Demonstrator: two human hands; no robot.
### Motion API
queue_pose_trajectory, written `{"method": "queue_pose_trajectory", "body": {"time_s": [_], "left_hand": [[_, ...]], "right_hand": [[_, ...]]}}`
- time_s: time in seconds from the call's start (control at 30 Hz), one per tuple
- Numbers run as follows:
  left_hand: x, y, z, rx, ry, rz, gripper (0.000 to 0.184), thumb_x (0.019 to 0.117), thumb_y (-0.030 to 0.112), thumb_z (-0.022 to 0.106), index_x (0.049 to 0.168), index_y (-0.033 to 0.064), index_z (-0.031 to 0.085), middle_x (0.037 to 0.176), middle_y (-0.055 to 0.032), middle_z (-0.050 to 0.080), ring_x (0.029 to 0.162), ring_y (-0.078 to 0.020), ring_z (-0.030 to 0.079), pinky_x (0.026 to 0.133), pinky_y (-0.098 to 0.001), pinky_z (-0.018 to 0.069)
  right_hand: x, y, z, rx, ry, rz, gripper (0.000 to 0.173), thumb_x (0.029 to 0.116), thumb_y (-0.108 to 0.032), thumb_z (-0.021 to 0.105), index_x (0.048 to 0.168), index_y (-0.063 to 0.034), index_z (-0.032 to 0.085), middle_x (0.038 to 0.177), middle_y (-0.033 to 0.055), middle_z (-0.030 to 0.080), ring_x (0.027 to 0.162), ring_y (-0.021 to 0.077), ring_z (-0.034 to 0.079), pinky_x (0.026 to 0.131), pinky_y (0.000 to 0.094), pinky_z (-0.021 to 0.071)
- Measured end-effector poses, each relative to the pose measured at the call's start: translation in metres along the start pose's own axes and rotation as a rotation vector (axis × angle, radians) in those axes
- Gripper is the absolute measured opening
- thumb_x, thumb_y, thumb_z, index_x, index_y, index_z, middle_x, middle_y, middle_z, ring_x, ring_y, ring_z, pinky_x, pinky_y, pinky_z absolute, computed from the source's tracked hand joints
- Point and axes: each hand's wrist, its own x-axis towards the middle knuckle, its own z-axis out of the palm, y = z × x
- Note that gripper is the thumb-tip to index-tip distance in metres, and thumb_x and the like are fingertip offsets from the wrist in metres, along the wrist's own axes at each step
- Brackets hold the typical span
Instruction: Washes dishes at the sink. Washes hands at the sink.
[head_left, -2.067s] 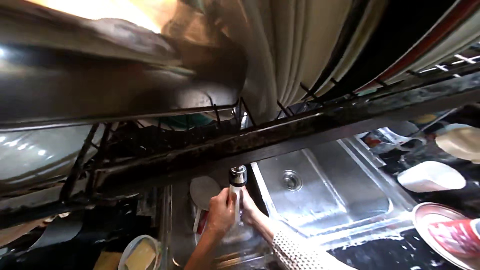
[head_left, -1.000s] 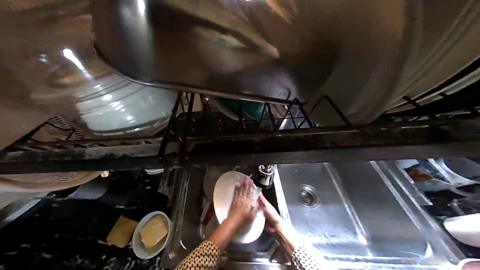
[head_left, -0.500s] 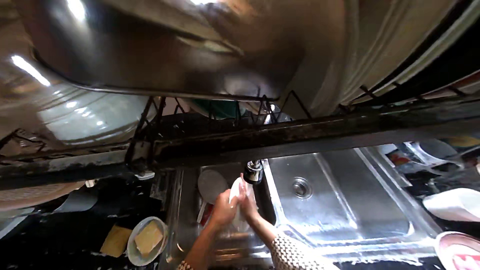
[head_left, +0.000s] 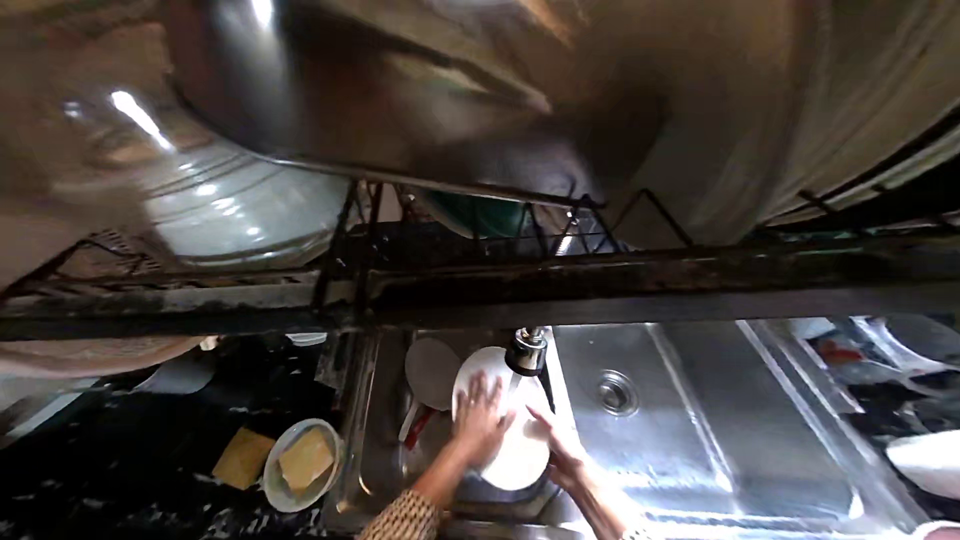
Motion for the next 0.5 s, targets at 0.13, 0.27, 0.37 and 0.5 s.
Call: {"method": "queue_pose_trajectory", "body": {"time_s": [0.13,0.27,0.37,0.5], "left_hand": [[0.013,0.001,0.014,-0.211,0.188,0.202,0.065,0.1066,0.030,0.047,0.156,-0.0096,0.031,0.164,-0.0295,0.025,0.156,-0.0392,0.018,0.128,-0.0542,0.0090],[0.006,-0.002,0.042,-0.184,0.125,0.524,0.053,0.1052,0.028,0.043,0.149,-0.0007,0.050,0.160,-0.0191,0.041,0.154,-0.0335,0.029,0.126,-0.0558,0.0212],[0.026,-0.065,0.047,0.100,-0.021,0.042,0.058,0.1068,0.040,0.047,0.154,0.0068,0.045,0.162,-0.0167,0.040,0.151,-0.0344,0.035,0.122,-0.0587,0.0256],[0.045,-0.107,0.066,0.179,-0.043,-0.415,0.056,0.1034,0.018,0.055,0.154,-0.0009,0.040,0.161,-0.0276,0.034,0.151,-0.0462,0.027,0.122,-0.0663,0.0183]], "right_hand": [[-0.008,0.001,0.001,-0.195,-0.126,-0.137,0.054,0.1119,-0.038,0.031,0.156,-0.0068,0.032,0.131,0.0113,0.064,0.113,0.0155,0.067,0.096,0.0365,0.0574],[-0.002,-0.036,-0.017,-0.415,0.087,-0.269,0.042,0.1108,-0.026,0.039,0.145,-0.0034,0.047,0.120,0.0145,0.067,0.102,0.0181,0.068,0.088,0.0389,0.0586],[-0.029,-0.077,-0.017,-0.767,0.199,-0.210,0.059,0.1010,-0.006,0.050,0.158,-0.0069,0.033,0.143,0.0215,0.054,0.121,0.0265,0.061,0.099,0.0455,0.0507],[-0.084,-0.111,-0.010,-1.272,0.125,-0.224,0.049,0.0998,-0.008,0.048,0.146,0.0061,0.046,0.127,0.0290,0.063,0.118,0.0377,0.063,0.103,0.0543,0.0472]]}}
